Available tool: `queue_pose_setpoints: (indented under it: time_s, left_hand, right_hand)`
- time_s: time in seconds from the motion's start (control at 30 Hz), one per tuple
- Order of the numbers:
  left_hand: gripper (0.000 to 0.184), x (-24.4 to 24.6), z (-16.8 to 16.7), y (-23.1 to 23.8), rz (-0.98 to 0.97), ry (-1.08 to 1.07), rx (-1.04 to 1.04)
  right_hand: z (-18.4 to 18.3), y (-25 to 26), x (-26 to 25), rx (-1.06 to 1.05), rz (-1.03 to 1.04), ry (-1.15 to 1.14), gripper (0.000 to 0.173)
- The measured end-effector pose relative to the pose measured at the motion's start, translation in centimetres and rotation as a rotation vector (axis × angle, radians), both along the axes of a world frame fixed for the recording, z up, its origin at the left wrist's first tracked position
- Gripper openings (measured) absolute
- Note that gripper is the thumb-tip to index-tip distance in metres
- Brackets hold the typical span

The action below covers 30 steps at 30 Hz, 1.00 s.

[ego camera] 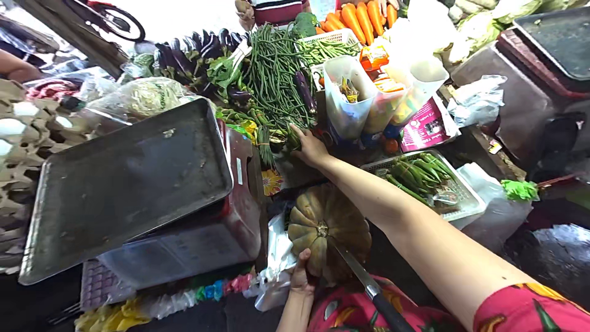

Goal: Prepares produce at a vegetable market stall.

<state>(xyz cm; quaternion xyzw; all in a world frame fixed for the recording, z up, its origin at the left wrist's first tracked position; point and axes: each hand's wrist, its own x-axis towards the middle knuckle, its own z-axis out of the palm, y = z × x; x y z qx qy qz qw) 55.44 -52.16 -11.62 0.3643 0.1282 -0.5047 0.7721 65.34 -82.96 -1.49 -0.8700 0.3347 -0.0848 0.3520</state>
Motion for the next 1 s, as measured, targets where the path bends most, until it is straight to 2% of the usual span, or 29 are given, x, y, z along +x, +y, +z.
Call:
queue_pose_setpoints:
  time_s: [0.1,0.13,0.17,0.27,0.4,0.5,0.57,0.67,0.77,0.9,1.0]
  left_hand:
    - [0.064,0.3,0.1,-0.3,0.011,0.015,0.004]
    - [0.063,0.4,0.3,-0.5,0.016,0.021,-0.01]
    - [0.063,0.5,0.5,-0.8,0.023,0.026,-0.024]
    - [0.063,0.9,1.4,-1.8,0.071,0.023,-0.023]
    - [0.059,1.7,1.7,-3.1,0.118,-0.018,-0.078]
    - [0.068,1.8,2.3,-4.4,0.191,-0.055,-0.056]
    - [0.072,2.0,2.6,-4.9,0.221,-0.079,-0.029]
    - [0.073,2.3,3.0,-5.4,0.232,-0.093,0.037]
    - [0.07,2.3,4.1,-5.9,0.244,-0.104,0.11]
    - [0.069,2.7,4.6,-6.2,0.247,-0.143,0.14]
    - [0.06,2.8,5.6,-6.9,0.263,-0.134,0.185]
  right_hand:
    - [-0.8,-1.9,0.1,0.028,0.02,0.014,0.044]
    - [-0.9,-2.5,-0.1,0.03,0.03,0.016,0.034]
    - [-1.1,-3.0,-0.4,0.028,0.059,0.028,0.032]
    - [-1.2,-3.8,-0.5,0.011,0.124,0.045,0.051]
    - [-0.8,-2.4,1.4,-0.003,0.07,0.081,0.077]
    - [-0.7,-0.7,2.6,-0.008,0.081,0.158,0.085]
    - [-0.8,-0.7,3.1,0.032,0.098,0.184,0.084]
    - [0.3,-1.9,2.5,0.047,0.107,0.158,0.072]
    - [3.4,-2.9,-0.1,0.046,0.106,0.11,0.07]
    - [7.3,-3.1,-8.4,0.106,0.156,-0.118,0.063]
    - [8.6,-3.8,-17.1,0.137,0.13,-0.108,0.051]
